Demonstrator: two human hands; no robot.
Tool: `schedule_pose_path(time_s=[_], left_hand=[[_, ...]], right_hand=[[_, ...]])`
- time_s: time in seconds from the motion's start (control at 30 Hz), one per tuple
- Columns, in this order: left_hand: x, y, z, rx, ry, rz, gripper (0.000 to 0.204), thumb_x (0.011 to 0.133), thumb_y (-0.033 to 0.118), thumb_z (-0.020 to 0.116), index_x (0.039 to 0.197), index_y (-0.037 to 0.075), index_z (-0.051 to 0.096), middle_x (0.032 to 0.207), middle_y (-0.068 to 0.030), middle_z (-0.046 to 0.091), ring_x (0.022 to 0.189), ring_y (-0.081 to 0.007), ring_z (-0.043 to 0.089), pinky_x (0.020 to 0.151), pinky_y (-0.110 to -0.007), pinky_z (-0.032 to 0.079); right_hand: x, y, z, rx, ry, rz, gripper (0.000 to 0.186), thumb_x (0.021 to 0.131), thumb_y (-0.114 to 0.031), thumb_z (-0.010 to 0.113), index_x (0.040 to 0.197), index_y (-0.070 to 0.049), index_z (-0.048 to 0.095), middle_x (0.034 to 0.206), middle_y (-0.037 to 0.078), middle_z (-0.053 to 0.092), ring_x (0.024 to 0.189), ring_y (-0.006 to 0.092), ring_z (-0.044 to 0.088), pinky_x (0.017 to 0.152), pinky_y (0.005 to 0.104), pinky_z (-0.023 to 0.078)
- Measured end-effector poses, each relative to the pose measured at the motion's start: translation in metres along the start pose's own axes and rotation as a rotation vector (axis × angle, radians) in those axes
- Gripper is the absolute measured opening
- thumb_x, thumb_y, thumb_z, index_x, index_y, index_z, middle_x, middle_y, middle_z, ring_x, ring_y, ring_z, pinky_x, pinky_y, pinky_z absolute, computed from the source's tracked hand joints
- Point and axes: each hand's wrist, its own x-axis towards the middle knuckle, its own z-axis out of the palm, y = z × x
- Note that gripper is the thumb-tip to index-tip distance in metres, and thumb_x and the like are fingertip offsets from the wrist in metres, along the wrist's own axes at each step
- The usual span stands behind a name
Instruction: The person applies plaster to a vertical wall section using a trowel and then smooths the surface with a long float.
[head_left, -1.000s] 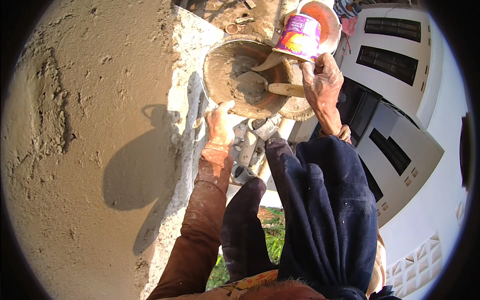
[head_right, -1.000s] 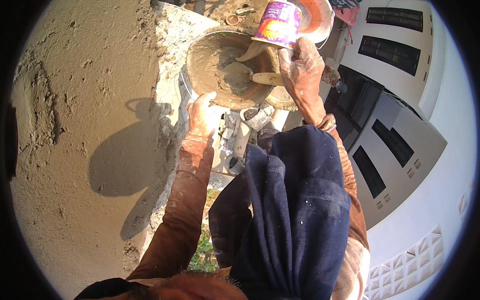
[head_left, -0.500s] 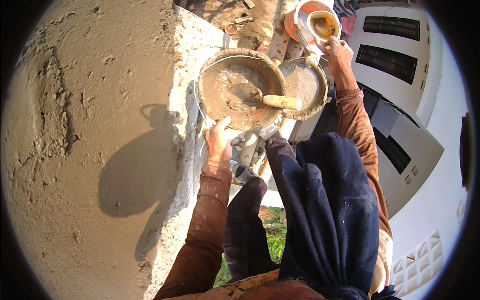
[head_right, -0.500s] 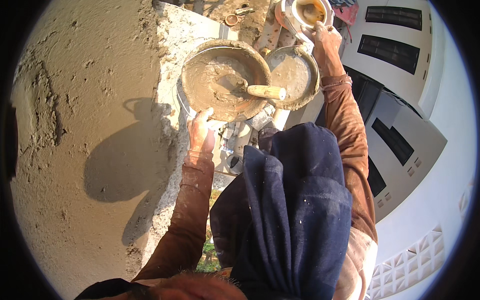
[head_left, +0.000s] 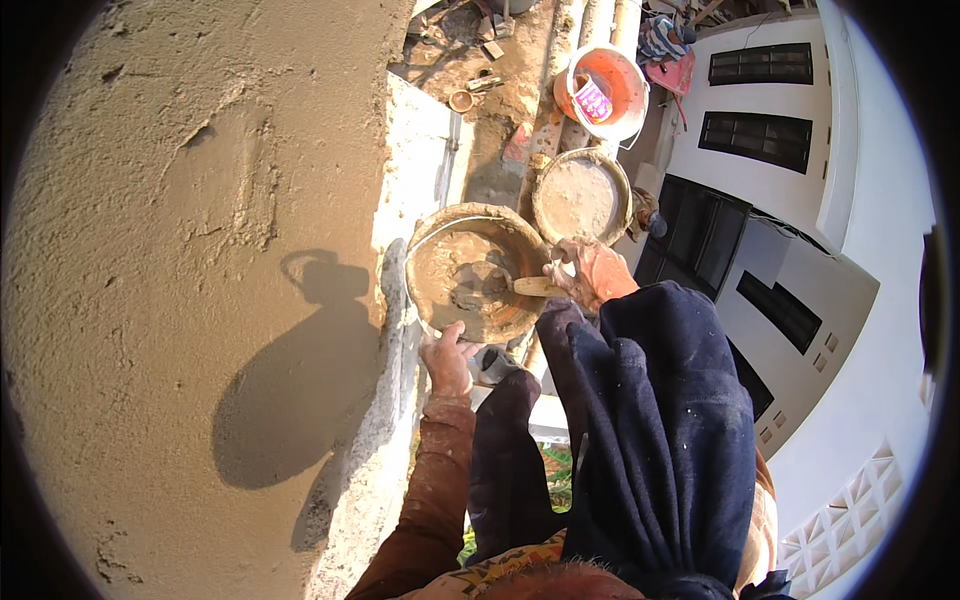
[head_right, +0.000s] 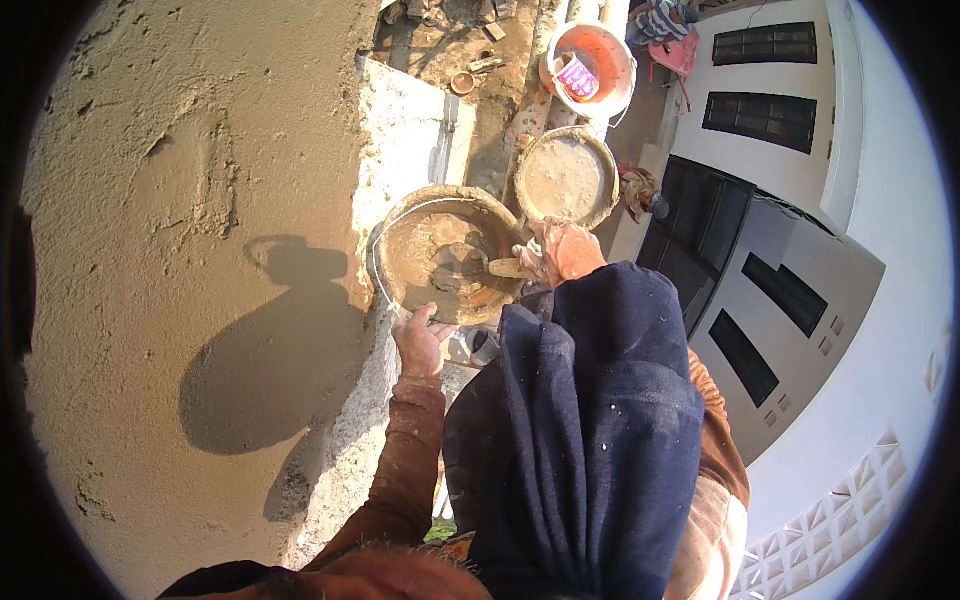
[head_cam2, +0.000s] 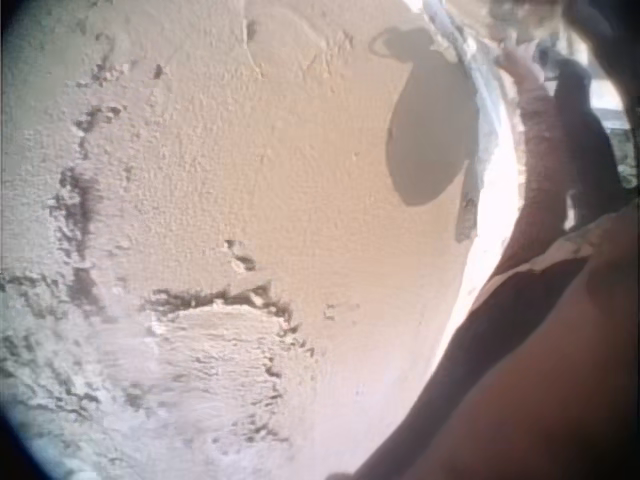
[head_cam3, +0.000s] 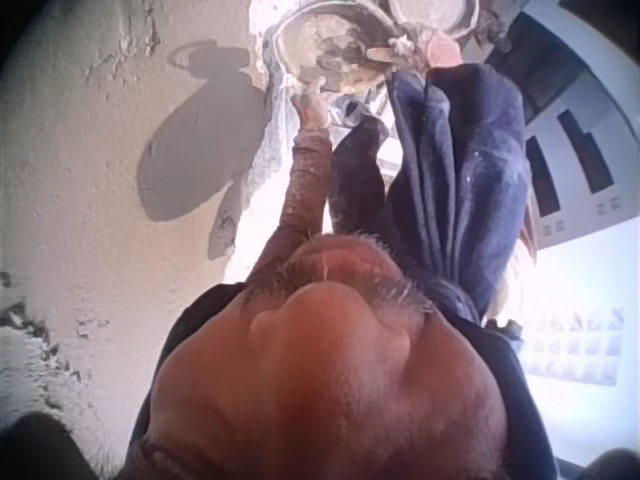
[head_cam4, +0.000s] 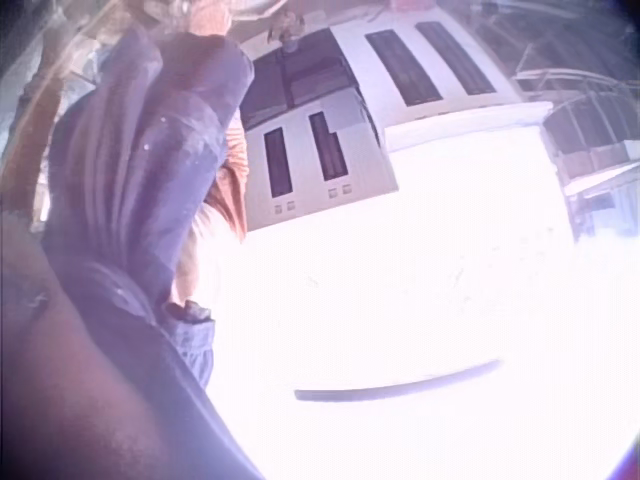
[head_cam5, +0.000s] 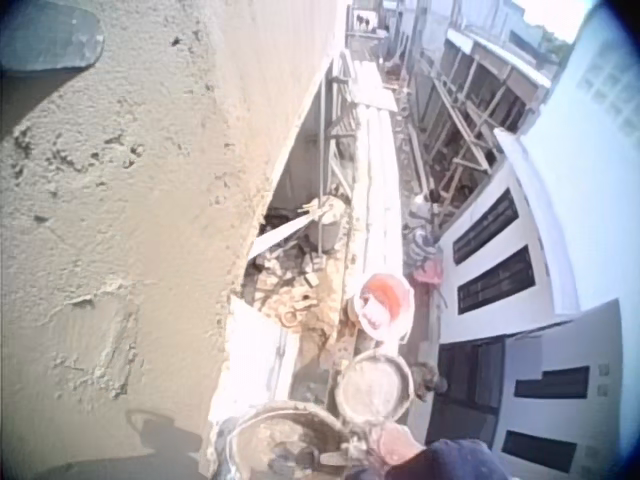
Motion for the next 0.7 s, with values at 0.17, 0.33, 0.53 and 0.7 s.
schedule_pose_path(time_s=[0.17,0.33,0.53,0.7], left_hand=[[-0.063,0.018,-0.023,0.048,-0.024,0.013,0.047,0.085,0.004,0.061,0.130,0.003,0.049,0.113,-0.0119,0.060,0.091,-0.0263,0.067,0.071,-0.039,0.060],[-0.105,0.028,-0.035,0.072,-0.153,0.058,0.037,0.086,0.010,0.062,0.121,0.005,0.055,0.105,-0.0100,0.064,0.068,-0.0231,0.062,0.058,-0.032,0.054],[-0.156,0.052,-0.059,0.029,-0.308,0.125,0.033,0.089,0.012,0.058,0.115,-0.009,0.054,0.109,-0.0187,0.062,0.090,-0.0356,0.069,0.077,-0.049,0.061],[-0.191,0.059,-0.069,-0.054,-0.338,0.125,0.036,0.086,0.009,0.062,0.119,-0.006,0.057,0.110,-0.0183,0.063,0.091,-0.0351,0.069,0.074,-0.045,0.060]], right_hand=[[-0.061,-0.007,0.136,0.380,0.175,0.350,0.043,0.095,-0.049,0.054,0.118,-0.014,0.064,0.094,0.017,0.069,0.093,0.0321,0.067,0.079,0.0480,0.051],[-0.088,0.028,0.187,-0.144,0.429,0.551,0.035,0.095,-0.047,0.053,0.112,-0.020,0.067,0.105,0.012,0.067,0.088,0.0297,0.064,0.087,0.0456,0.045],[-0.124,-0.115,-0.061,-0.468,0.038,-0.286,0.047,0.095,-0.020,0.048,0.141,-0.013,0.046,0.105,0.017,0.066,0.086,0.0340,0.068,0.066,0.0457,0.050],[-0.124,-0.081,-0.030,-0.109,-0.241,-0.480,0.037,0.092,-0.023,0.061,0.126,-0.009,0.057,0.079,0.011,0.058,0.068,0.0256,0.057,0.060,0.0408,0.045]])
